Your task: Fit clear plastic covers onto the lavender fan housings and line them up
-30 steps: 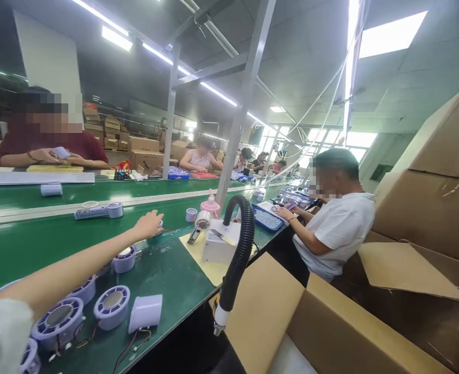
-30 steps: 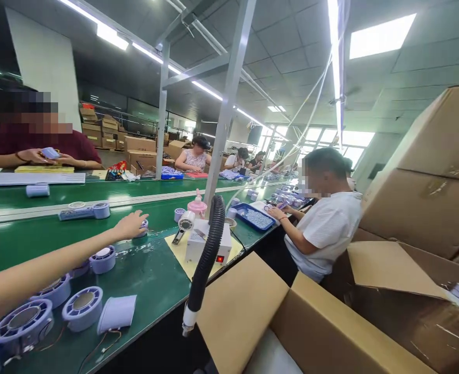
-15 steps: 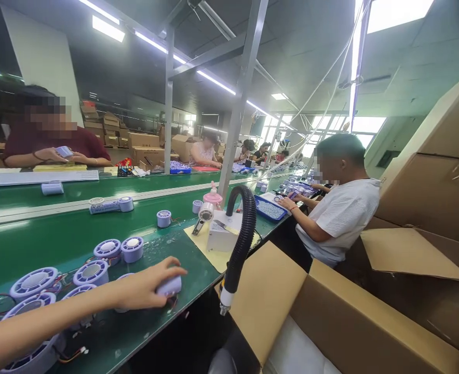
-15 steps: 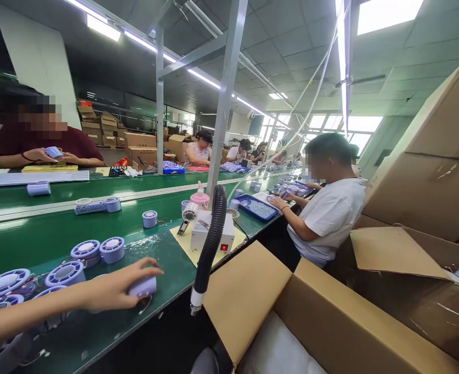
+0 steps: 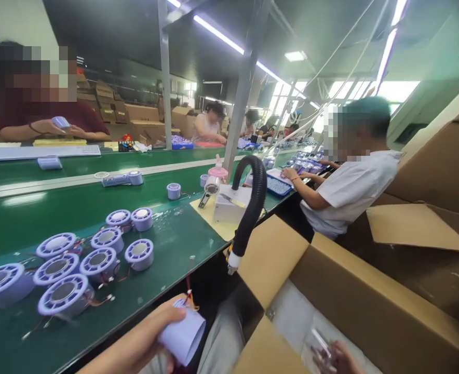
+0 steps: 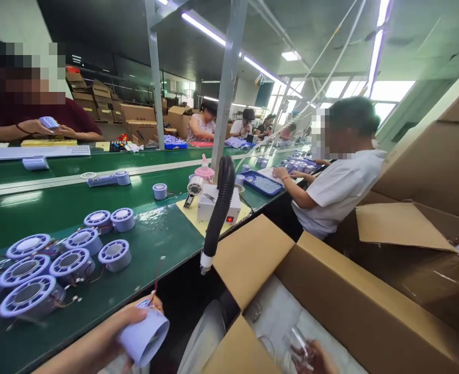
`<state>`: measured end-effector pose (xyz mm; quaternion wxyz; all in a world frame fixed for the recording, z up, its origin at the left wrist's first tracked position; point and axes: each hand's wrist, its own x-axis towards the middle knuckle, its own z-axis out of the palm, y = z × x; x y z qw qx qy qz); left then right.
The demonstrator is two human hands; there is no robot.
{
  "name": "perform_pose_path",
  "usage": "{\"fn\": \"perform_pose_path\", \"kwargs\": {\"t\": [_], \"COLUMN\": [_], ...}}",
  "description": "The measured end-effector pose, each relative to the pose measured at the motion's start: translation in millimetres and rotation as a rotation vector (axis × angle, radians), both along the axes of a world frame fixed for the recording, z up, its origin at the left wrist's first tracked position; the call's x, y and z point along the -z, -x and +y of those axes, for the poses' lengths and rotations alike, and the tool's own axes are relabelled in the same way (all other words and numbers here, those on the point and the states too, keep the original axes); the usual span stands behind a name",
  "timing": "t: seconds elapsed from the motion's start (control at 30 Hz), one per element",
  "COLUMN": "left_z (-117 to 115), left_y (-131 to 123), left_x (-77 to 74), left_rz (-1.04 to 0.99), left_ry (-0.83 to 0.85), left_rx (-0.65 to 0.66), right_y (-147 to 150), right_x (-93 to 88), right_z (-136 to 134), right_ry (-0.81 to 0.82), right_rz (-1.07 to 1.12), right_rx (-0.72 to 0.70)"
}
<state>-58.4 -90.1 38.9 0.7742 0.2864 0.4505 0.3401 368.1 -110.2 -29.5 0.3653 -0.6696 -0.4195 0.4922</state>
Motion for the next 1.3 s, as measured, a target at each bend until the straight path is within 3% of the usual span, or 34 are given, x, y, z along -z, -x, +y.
{"fn": "perform_pose_path", "kwargs": {"t": [0.07, 0.13, 0.23, 0.33, 0.43, 0.5, 0.63, 0.77, 0.83, 0.93, 1.03, 1.13, 1.3], "left_z": [-6, -7, -5, -3, -2, -1, -3, -5, -6, -7, -6, -7, -9], "left_y": [-17, -29, -37, -36, -32, -30, -26, -23, -21, -20, -21, -24, -23], "left_x": [10.1, 16.2, 21.3, 22.9, 21.8, 20.4, 17.4, 12.3, 9.6, 9.1, 13.6, 18.0, 15.5], "left_rz": [-0.002, 0.004, 0.014, 0.051, 0.109, 0.179, 0.316, 0.398, 0.457, 0.521, 0.519, 0.526, 0.540], "left_ry": [0.024, 0.000, -0.041, -0.055, -0.092, -0.131, -0.303, -0.500, -0.558, -0.534, -0.450, -0.445, -0.570], "left_rx": [-0.055, -0.008, 0.140, 0.295, 0.484, 0.597, 0.753, 0.676, 0.614, 0.575, 0.632, 0.648, 0.567], "right_y": [-1, 9, 51, 113, 163, 182, 192, 187, 183, 182, 187, 193, 194], "right_x": [-3.7, -16.3, -43.8, -64.2, -67.7, -64.3, -56.9, -51.2, -49.3, -48.7, -48.4, -45.8, -42.4], "right_z": [7, 8, -6, -26, -34, -31, -22, -20, -23, -29, -31, -27, -24], "right_ry": [0.045, 0.011, -0.091, -0.411, -0.751, -0.849, -0.724, -0.527, -0.535, -0.719, -0.853, -0.778, -0.556], "right_rz": [0.143, 0.198, 0.115, -0.365, -0.759, -0.881, -0.908, -0.675, -0.625, -0.779, -0.925, -0.895, -0.766], "right_rx": [0.081, 0.073, -0.153, -0.654, -0.813, -0.828, -0.850, -0.919, -0.854, -0.703, -0.753, -0.808, -0.826]}}
